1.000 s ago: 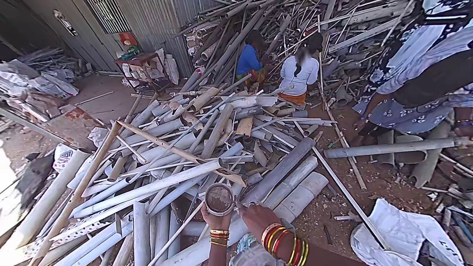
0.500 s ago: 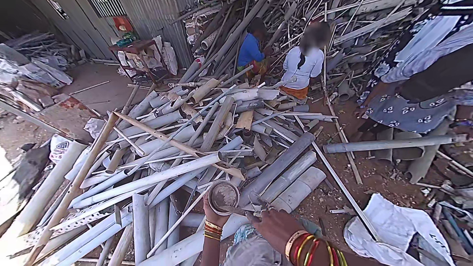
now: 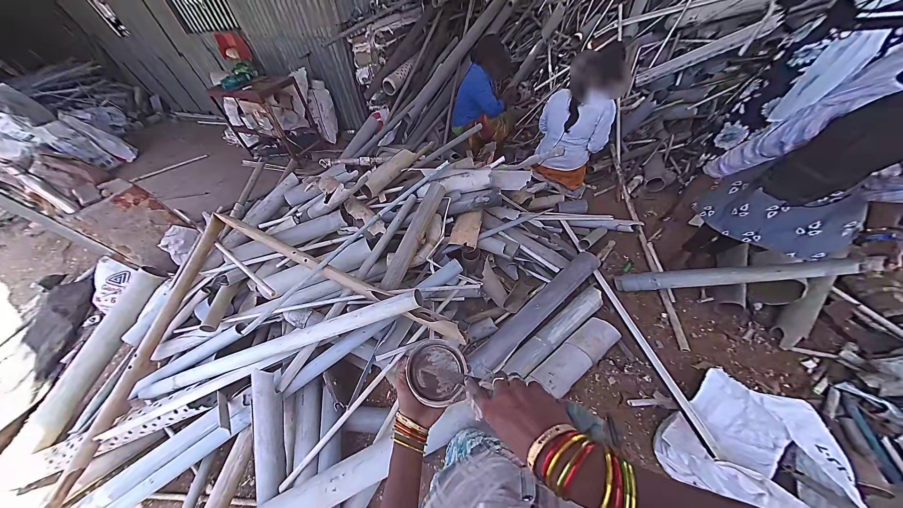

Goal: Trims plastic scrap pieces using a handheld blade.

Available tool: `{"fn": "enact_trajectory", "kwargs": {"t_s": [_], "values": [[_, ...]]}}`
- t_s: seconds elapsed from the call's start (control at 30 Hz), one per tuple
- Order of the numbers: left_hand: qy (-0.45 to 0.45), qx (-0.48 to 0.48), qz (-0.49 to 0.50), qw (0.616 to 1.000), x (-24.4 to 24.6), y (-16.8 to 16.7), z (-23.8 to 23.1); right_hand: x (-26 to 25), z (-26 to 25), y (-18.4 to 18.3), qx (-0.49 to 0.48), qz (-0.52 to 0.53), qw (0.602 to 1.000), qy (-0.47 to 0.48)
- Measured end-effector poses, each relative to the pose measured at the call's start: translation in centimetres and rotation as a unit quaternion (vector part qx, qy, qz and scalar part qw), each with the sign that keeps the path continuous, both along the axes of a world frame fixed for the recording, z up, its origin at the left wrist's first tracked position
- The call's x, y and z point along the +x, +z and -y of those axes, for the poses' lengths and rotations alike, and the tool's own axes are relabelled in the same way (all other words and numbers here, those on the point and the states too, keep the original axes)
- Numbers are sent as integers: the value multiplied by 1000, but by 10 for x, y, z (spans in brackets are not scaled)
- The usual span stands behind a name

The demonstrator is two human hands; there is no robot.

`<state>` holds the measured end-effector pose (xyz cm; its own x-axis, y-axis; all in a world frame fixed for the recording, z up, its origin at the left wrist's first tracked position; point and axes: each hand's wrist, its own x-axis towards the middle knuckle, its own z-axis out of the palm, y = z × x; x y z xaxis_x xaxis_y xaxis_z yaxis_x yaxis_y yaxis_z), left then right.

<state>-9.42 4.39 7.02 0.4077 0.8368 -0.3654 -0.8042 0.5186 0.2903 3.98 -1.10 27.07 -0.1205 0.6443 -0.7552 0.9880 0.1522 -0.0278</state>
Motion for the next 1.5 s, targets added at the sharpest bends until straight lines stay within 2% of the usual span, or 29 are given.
{"fn": "enact_trajectory", "kwargs": {"t_s": [0.2,0.37,0.5,0.57,0.7,0.77,0.87,1.03,1.23,1.3,1.5], "values": [[19,-16,-46,999,8,15,2,-7,24,10,21,27,999,41],[25,-9,-28,999,1,3,-5,-4,9,-3,5,8,999,35],[18,7,1,1000,-1,9,-2,1,11,-3,11,6,999,37],[-11,16,-1,1000,-2,10,1,9,9,1,3,9,998,59],[-125,41,-4,991,-7,5,4,29,16,9,-44,21,993,105],[-175,58,0,983,-11,-5,2,34,24,10,-55,24,993,99],[-203,55,12,978,-9,-14,0,36,25,9,-45,29,995,84],[-211,87,49,972,-3,-11,-1,41,26,3,-20,3,997,71],[-213,95,39,972,1,-10,0,49,32,10,-20,17,996,86],[-192,80,46,977,5,-4,1,47,28,4,-3,6,998,68],[-100,47,71,991,11,12,7,47,31,12,-54,1,998,19]]}}
